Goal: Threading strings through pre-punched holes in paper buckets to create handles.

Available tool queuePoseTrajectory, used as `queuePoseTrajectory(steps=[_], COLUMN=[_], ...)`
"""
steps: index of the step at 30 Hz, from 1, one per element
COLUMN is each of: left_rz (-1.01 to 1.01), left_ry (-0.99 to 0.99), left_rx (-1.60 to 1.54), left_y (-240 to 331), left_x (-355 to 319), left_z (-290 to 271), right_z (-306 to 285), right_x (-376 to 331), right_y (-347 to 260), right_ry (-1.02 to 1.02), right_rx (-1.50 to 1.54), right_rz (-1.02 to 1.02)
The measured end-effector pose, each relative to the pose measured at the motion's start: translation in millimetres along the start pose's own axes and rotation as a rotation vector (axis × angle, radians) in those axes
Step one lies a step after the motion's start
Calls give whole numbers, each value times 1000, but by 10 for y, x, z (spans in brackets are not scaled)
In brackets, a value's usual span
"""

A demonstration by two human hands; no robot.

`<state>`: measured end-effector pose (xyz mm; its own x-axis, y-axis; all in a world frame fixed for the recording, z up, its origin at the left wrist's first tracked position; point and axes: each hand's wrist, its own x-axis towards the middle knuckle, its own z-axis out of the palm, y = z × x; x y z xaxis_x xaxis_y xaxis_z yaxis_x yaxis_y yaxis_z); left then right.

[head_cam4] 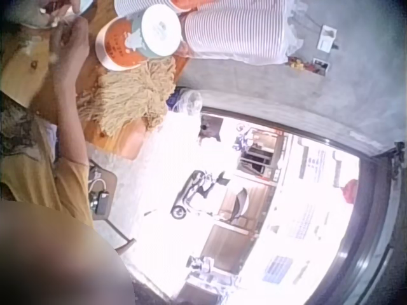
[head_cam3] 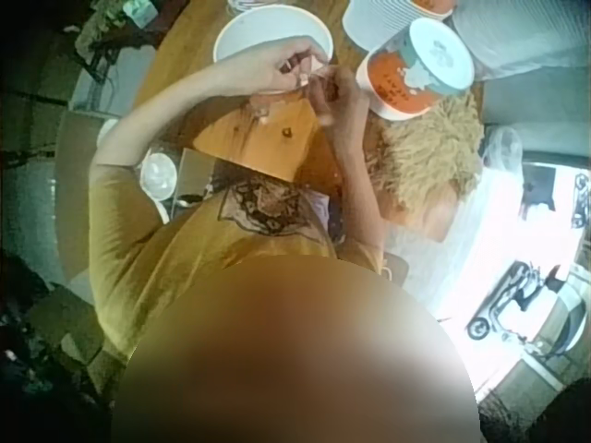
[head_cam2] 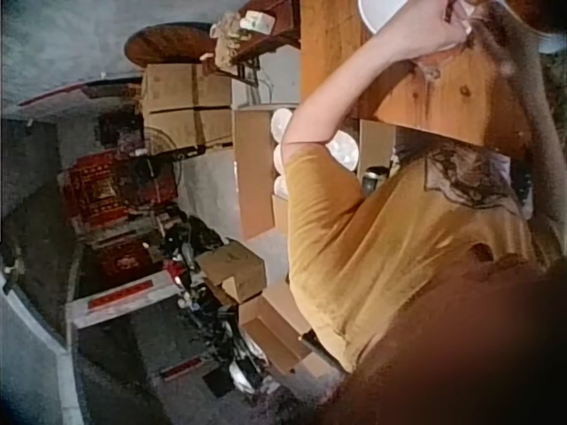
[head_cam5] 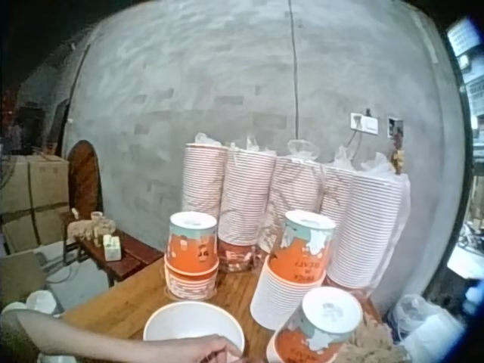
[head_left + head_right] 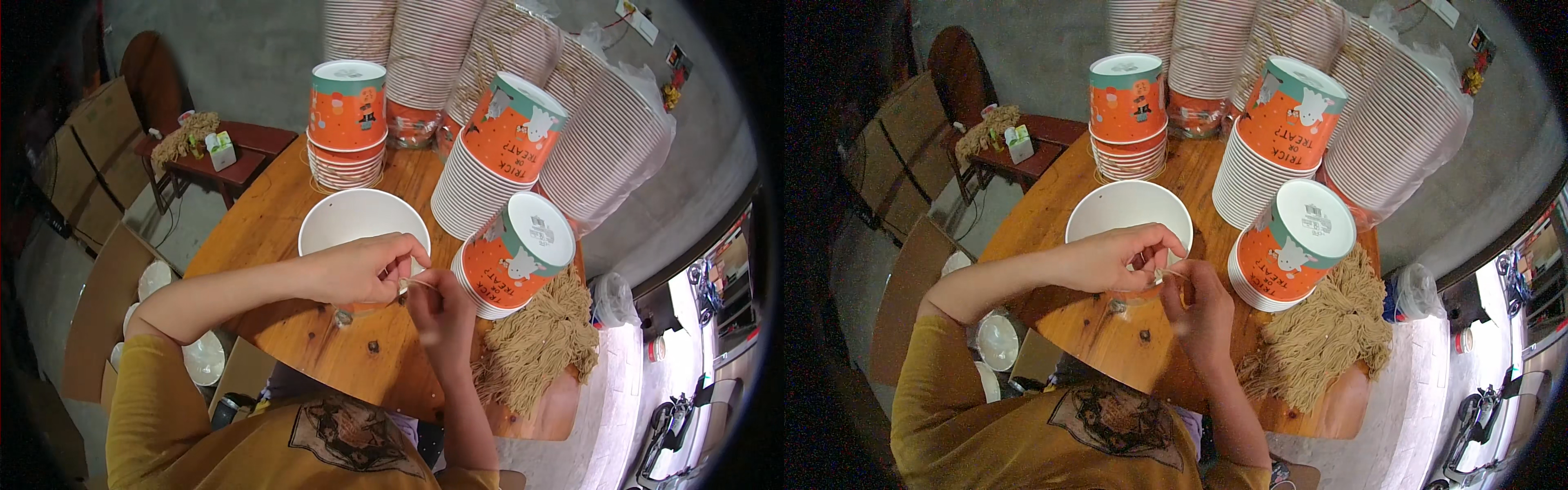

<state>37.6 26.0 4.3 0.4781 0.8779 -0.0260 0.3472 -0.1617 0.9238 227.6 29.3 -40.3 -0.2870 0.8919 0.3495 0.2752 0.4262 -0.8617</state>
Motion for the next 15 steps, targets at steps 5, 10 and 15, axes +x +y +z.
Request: queuePoseTrajectory(steps=[5, 10, 15], left_rz=[30, 69, 97], left_ry=[19, 27, 53], left_rx=[2, 43, 321], left_y=[6, 17, -9], left_x=[-7, -21, -32], left_z=[-2, 4, -1], right_z=[10, 66, 132], right_x=[-10, -1, -32], right_y=[-45, 43, 35], right_ry=[2, 24, 64], right_rx=[9, 28, 27], right_rz=[-9, -83, -60])
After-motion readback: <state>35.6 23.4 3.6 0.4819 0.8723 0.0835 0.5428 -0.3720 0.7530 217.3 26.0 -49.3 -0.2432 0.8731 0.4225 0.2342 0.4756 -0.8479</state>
